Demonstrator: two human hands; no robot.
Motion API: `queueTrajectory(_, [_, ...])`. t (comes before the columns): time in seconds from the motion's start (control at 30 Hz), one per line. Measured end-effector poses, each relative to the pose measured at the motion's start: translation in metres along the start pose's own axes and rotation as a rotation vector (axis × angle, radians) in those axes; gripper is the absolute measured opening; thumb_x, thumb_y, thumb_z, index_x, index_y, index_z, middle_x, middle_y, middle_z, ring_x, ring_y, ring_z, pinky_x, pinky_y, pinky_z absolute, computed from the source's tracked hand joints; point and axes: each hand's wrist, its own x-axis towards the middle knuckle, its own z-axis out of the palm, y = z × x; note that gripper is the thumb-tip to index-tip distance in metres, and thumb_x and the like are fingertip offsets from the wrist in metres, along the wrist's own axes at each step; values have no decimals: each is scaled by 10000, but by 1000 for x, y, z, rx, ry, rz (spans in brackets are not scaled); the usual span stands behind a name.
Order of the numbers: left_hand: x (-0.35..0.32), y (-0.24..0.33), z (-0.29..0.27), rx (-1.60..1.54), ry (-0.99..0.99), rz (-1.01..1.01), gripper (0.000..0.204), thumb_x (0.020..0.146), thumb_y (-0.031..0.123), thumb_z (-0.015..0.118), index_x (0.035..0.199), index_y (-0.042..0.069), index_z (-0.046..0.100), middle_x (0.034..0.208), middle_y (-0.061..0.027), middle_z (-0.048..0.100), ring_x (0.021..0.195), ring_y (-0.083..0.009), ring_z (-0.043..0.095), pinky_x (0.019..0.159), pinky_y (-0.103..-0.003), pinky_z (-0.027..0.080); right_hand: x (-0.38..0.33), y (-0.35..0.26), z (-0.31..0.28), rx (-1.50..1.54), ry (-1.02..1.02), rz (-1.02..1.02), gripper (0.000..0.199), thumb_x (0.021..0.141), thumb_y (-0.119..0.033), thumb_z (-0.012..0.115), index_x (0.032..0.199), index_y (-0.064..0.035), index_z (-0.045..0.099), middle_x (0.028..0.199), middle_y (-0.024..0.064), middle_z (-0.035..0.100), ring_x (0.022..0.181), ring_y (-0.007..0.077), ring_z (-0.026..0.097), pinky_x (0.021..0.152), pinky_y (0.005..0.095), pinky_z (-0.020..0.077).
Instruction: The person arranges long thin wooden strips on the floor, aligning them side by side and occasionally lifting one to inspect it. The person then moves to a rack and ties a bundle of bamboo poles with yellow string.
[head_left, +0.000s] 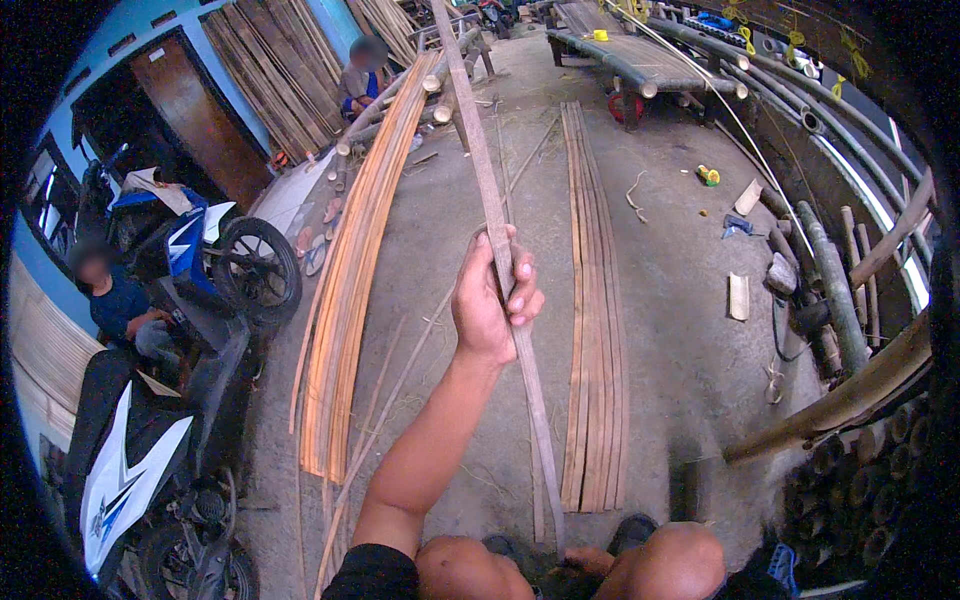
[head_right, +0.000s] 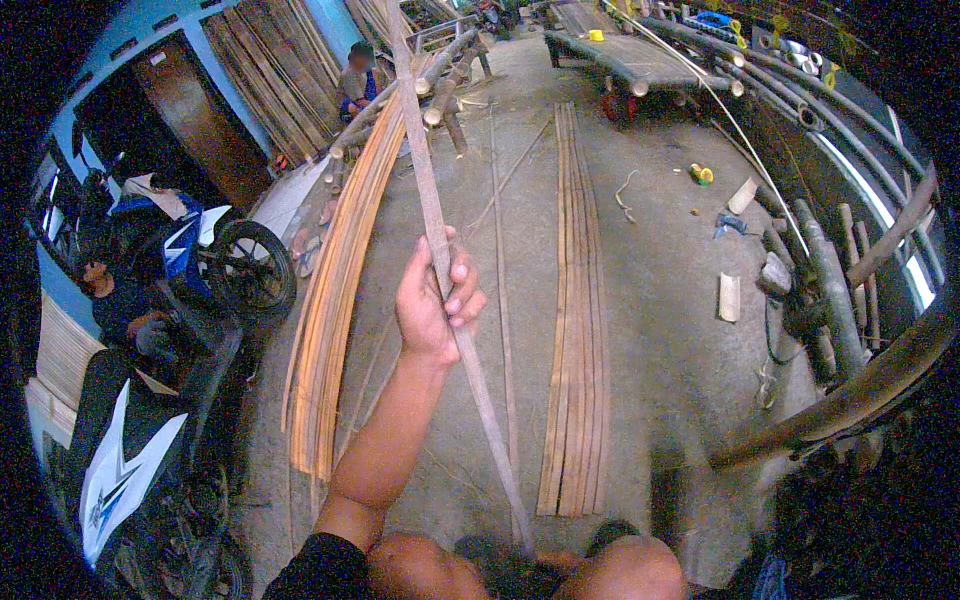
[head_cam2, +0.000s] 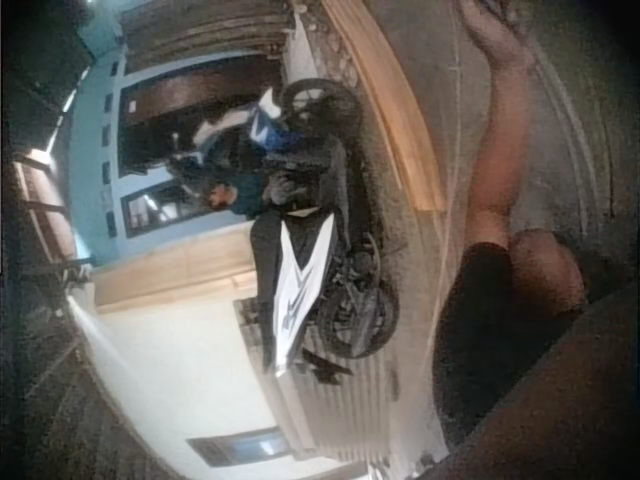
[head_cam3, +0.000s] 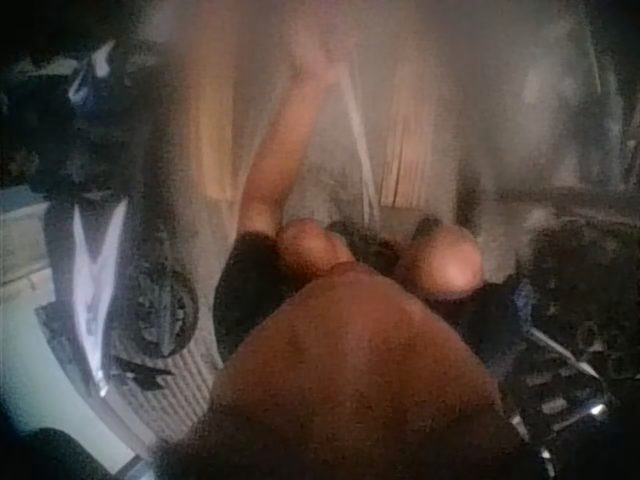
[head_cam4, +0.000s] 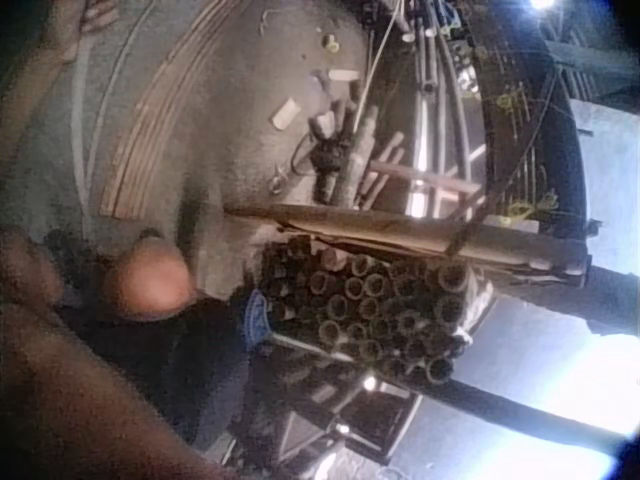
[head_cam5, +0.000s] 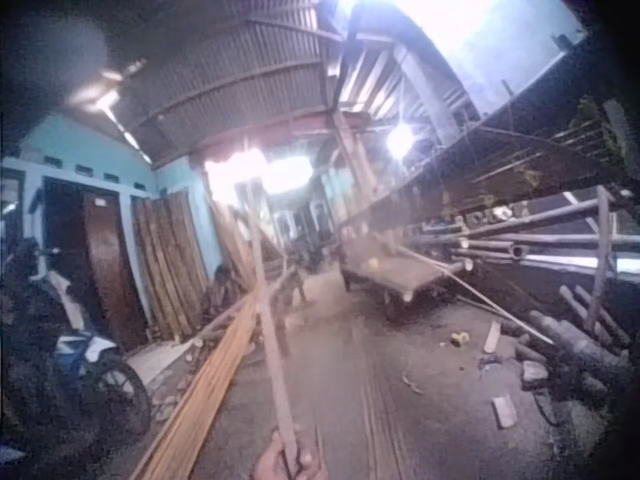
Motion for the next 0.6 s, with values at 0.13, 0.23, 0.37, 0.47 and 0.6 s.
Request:
queueTrajectory(0.13, [-5, 1, 0, 21, 21, 11, 326, 1071, 375, 389, 1198, 120, 548, 783, -15, 516, 472, -70, 359, 382, -210, 287, 6, 0, -1, -3, 6, -4, 328, 932, -303, 628, 1154, -63, 607, 962, 206, 658, 885, 393, 637, 770, 476, 512])
queueTrajectory(0.23, [-6, 0, -2, 97, 32, 43, 322, 1065, 374, 409, 1192, 111, 545, 791, -18, 528, 470, -67, 363, 377, -208, 289, 7, 0, -2, -2, 5, -1, 326, 934, -305, 626, 1152, -64, 608, 960, 206, 658, 881, 393, 638, 767, 477, 512])
queueTrajectory(0.37, [-9, -2, 3, 280, 68, 97, 271, 1052, 324, 458, 1182, 100, 537, 771, -24, 547, 448, -61, 374, 356, -215, 297, 7, 1, -6, -4, 10, 9, 322, 938, -308, 624, 1150, -66, 609, 957, 205, 659, 877, 394, 639, 763, 477, 513])
queueTrajectory(0.47, [-10, -2, 5, 380, 94, 119, 226, 1041, 268, 470, 1178, 99, 531, 754, -32, 561, 432, -63, 382, 342, -225, 303, 6, 1, -9, -2, 8, 15, 319, 940, -311, 622, 1148, -68, 610, 955, 204, 660, 873, 394, 639, 761, 477, 514])
queueTrajectory(0.6, [-12, -4, 2, 438, 131, 124, 197, 1031, 226, 456, 1166, 100, 526, 755, -49, 570, 434, -76, 396, 342, -237, 317, 12, 0, -15, -7, 15, 19, 316, 943, -314, 619, 1145, -70, 611, 952, 203, 660, 869, 394, 640, 757, 477, 515])
